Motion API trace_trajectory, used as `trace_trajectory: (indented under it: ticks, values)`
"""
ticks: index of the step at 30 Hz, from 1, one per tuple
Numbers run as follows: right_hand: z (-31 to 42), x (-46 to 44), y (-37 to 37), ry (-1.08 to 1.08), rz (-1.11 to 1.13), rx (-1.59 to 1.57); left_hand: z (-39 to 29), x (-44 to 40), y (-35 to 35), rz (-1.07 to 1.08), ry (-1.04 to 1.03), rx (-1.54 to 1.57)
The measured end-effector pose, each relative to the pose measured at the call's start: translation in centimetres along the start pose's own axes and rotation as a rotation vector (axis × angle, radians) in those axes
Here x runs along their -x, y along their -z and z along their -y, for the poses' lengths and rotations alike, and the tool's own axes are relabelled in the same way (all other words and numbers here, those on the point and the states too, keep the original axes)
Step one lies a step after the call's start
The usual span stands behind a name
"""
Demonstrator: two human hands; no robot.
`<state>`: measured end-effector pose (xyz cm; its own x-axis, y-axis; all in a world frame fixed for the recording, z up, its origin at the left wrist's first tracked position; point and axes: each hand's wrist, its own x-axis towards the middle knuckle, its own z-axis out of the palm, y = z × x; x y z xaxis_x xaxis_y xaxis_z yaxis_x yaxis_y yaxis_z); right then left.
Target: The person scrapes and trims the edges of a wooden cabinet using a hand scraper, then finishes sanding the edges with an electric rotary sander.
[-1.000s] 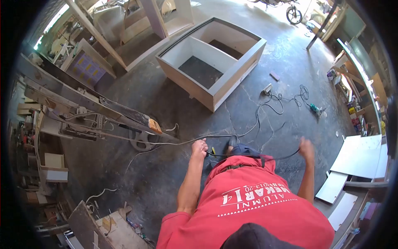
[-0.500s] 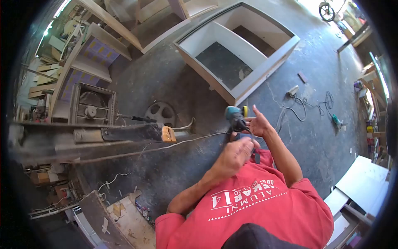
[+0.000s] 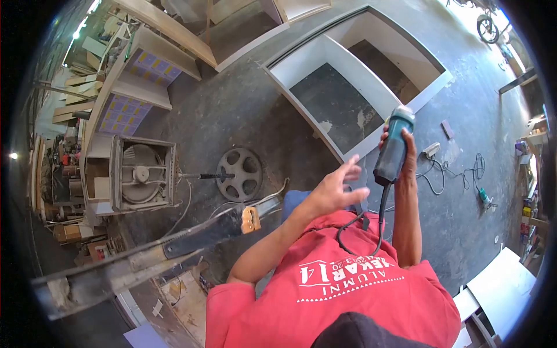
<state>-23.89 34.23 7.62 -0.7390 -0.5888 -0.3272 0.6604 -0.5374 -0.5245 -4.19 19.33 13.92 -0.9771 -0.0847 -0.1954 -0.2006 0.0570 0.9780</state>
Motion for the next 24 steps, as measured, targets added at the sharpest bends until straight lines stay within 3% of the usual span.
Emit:
trace_trajectory:
  ticks: [2,3,5,8,10,11,12,13,16,18,19,21,22,24]
  values:
    - [1.7,-1.0,-3.1,0.054,0.009,0.060,0.7,-4.2,0.3,-0.050,0.237,0.474]
    - [2.3,-1.8,-4.0,0.083,0.013,0.099,-0.7,-5.7,0.8,-0.040,0.230,0.471]
    - [2.9,-2.8,-6.8,0.179,0.067,0.203,-3.4,-8.5,1.8,0.216,0.329,0.814]
    - [3.0,-4.3,-12.0,0.360,0.227,0.341,-3.5,-11.1,4.1,0.294,0.173,0.601]
    - [2.8,-4.9,-15.3,0.376,-0.021,0.522,-4.1,-10.6,6.0,0.048,0.036,0.437]
    - [1.5,-5.9,-16.4,0.408,-0.008,0.519,-4.0,-11.3,8.2,-0.059,-0.163,0.217]
    - [-0.2,-7.2,-17.4,0.475,-0.210,0.533,-3.8,-12.1,10.5,-0.170,-0.358,0.002]
    - [-1.8,-8.8,-18.4,0.543,-0.413,0.537,-3.2,-12.9,12.9,-0.162,-0.389,-0.007]
    - [-5.4,-14.2,-18.7,0.636,-0.498,0.249,-1.3,-15.4,21.1,-0.010,-0.567,-0.268]
    - [-6.4,-16.2,-20.2,0.660,-0.516,0.141,-3.3,-15.5,26.8,0.238,-0.299,-0.039]
    - [-6.8,-16.7,-20.7,0.698,-0.508,0.151,-3.0,-16.1,29.2,0.245,-0.299,-0.043]
    - [-7.1,-17.7,-23.1,0.749,-0.520,0.154,-2.0,-17.4,33.2,0.440,-0.052,-0.144]
    - [-7.4,-17.8,-23.5,0.793,-0.533,0.164,-1.4,-17.9,34.0,0.461,-0.038,-0.139]
    - [-7.9,-18.8,-23.4,0.754,-0.601,0.140,-1.7,-18.3,34.5,0.308,-0.221,-0.053]
